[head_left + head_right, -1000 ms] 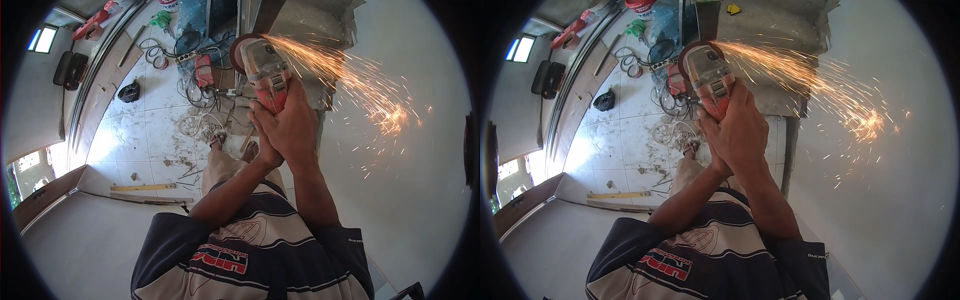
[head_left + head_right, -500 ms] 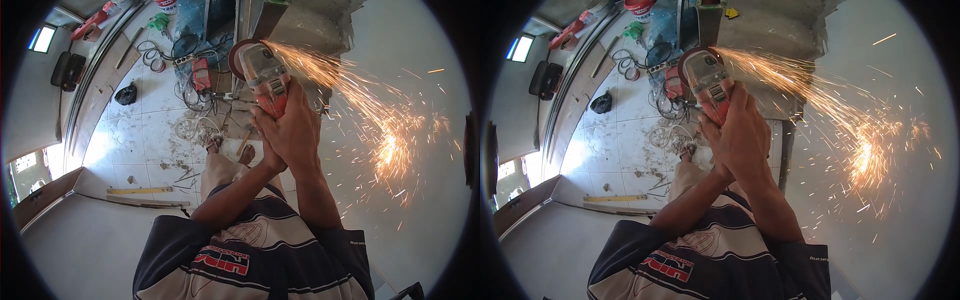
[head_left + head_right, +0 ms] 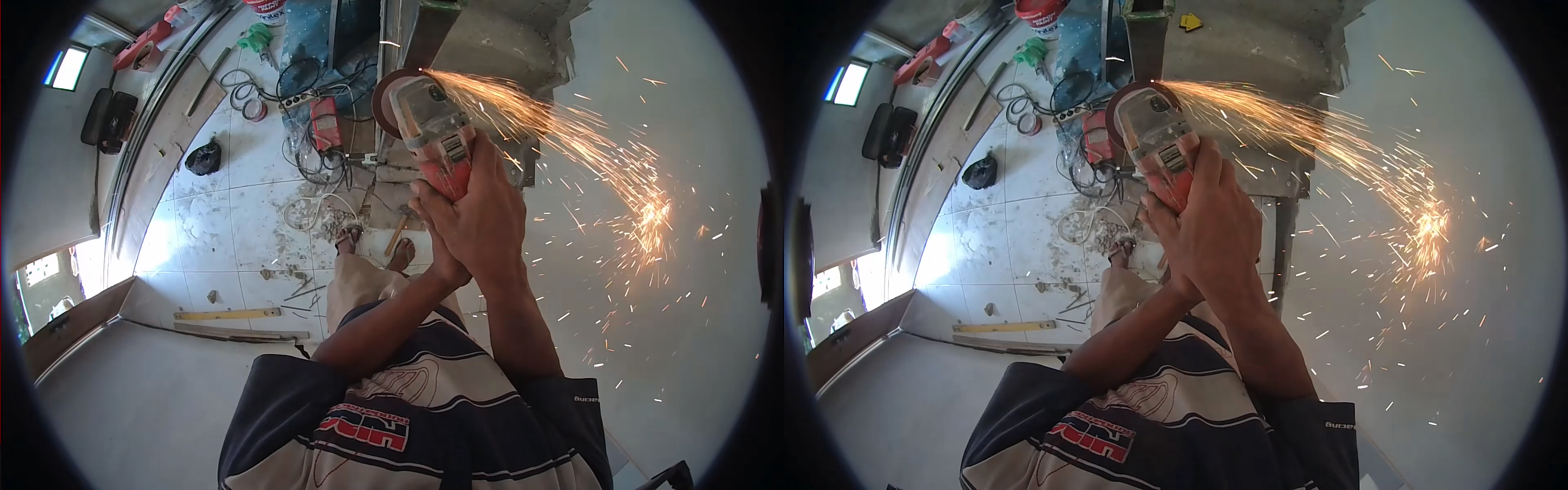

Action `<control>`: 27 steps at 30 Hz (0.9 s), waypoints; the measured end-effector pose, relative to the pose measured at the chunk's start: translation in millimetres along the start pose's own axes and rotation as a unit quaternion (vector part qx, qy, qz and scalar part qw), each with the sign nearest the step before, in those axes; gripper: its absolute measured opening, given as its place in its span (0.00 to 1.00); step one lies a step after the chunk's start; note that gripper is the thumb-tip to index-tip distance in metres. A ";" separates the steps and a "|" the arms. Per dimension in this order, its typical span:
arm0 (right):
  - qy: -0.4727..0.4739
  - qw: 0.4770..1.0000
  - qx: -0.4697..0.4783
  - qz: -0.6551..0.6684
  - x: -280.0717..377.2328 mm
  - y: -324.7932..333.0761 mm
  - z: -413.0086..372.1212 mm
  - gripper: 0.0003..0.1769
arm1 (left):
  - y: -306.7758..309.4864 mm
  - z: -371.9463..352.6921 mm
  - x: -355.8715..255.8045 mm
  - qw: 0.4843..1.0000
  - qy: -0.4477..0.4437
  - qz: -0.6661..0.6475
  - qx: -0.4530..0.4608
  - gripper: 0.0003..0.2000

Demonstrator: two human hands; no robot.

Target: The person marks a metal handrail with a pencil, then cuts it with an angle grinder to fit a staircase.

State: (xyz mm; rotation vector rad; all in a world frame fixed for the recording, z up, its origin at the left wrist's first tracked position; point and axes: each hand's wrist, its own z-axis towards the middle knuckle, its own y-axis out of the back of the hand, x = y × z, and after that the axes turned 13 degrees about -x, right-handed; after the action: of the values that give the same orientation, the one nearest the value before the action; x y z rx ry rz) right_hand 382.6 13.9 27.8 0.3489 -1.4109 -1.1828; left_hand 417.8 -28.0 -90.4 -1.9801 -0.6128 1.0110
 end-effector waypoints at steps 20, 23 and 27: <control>0.009 0.999 -0.029 -0.022 -22.2 9.1 -2.2 0.45 | -9.1 -2.3 10.5 1.000 -0.008 -0.012 0.000 0.49; 0.007 0.999 -0.009 -0.034 -26.2 9.9 -3.8 0.46 | -11.0 -3.6 14.2 1.000 -0.010 -0.017 0.002 0.49; 0.006 1.000 -0.024 -0.019 -30.1 3.2 -3.5 0.41 | -10.4 -2.0 17.1 1.000 -0.012 -0.022 0.002 0.49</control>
State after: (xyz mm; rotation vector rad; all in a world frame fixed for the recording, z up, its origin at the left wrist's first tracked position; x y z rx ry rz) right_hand 394.6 37.3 12.5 0.3496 -1.3678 -1.2422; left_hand 428.5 -11.0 -88.4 -1.9454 -0.6635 1.0107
